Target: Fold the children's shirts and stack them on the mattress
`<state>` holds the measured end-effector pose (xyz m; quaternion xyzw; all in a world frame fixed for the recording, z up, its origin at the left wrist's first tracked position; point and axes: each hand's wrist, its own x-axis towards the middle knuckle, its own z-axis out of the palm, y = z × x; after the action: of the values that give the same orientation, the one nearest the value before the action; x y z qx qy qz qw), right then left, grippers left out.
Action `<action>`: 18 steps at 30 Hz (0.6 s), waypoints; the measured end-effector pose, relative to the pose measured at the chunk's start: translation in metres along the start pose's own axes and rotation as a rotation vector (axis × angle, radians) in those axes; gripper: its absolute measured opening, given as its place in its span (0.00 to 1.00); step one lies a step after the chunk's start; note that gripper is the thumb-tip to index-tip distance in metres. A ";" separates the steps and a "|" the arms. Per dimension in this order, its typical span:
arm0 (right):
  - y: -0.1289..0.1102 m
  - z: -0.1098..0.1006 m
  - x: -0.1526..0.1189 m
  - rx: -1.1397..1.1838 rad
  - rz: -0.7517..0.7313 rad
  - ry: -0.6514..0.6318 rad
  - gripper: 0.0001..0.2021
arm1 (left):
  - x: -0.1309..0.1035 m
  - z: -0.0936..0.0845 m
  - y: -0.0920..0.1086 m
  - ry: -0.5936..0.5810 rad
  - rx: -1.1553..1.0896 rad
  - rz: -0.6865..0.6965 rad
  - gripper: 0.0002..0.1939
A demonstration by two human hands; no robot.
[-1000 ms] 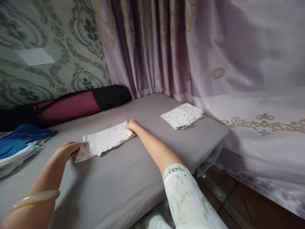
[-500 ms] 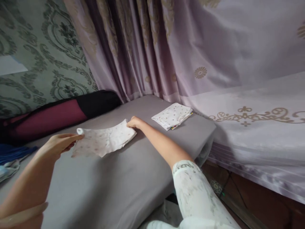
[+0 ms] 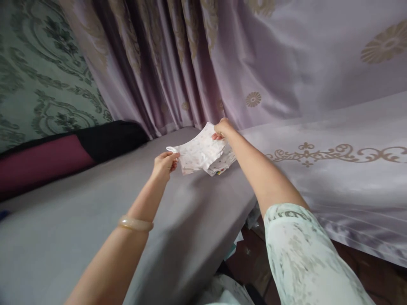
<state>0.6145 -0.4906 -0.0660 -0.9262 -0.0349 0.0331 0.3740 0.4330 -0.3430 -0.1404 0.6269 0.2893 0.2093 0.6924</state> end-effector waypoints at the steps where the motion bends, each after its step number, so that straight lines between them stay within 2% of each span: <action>1: 0.006 -0.004 0.005 0.018 0.022 -0.030 0.11 | 0.002 0.012 -0.005 -0.016 -0.020 -0.005 0.09; 2: 0.012 -0.007 0.011 0.027 0.027 -0.033 0.12 | 0.003 0.024 -0.010 -0.030 -0.037 -0.014 0.09; 5: 0.031 -0.016 0.024 -0.035 -0.009 0.094 0.11 | 0.006 0.052 -0.022 -0.062 -0.083 -0.051 0.10; 9: 0.044 -0.021 0.030 -0.195 -0.010 0.220 0.07 | 0.006 0.078 -0.031 -0.082 -0.117 -0.122 0.15; 14: 0.046 -0.018 0.029 -0.258 -0.038 0.280 0.11 | 0.004 0.095 -0.038 -0.100 -0.111 -0.151 0.19; 18: 0.051 -0.009 0.027 -0.288 -0.058 0.271 0.15 | 0.008 0.099 -0.051 -0.109 -0.071 -0.083 0.24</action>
<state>0.6441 -0.5315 -0.0958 -0.9647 -0.0151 -0.1082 0.2398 0.5007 -0.4187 -0.1873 0.6000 0.2695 0.1562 0.7369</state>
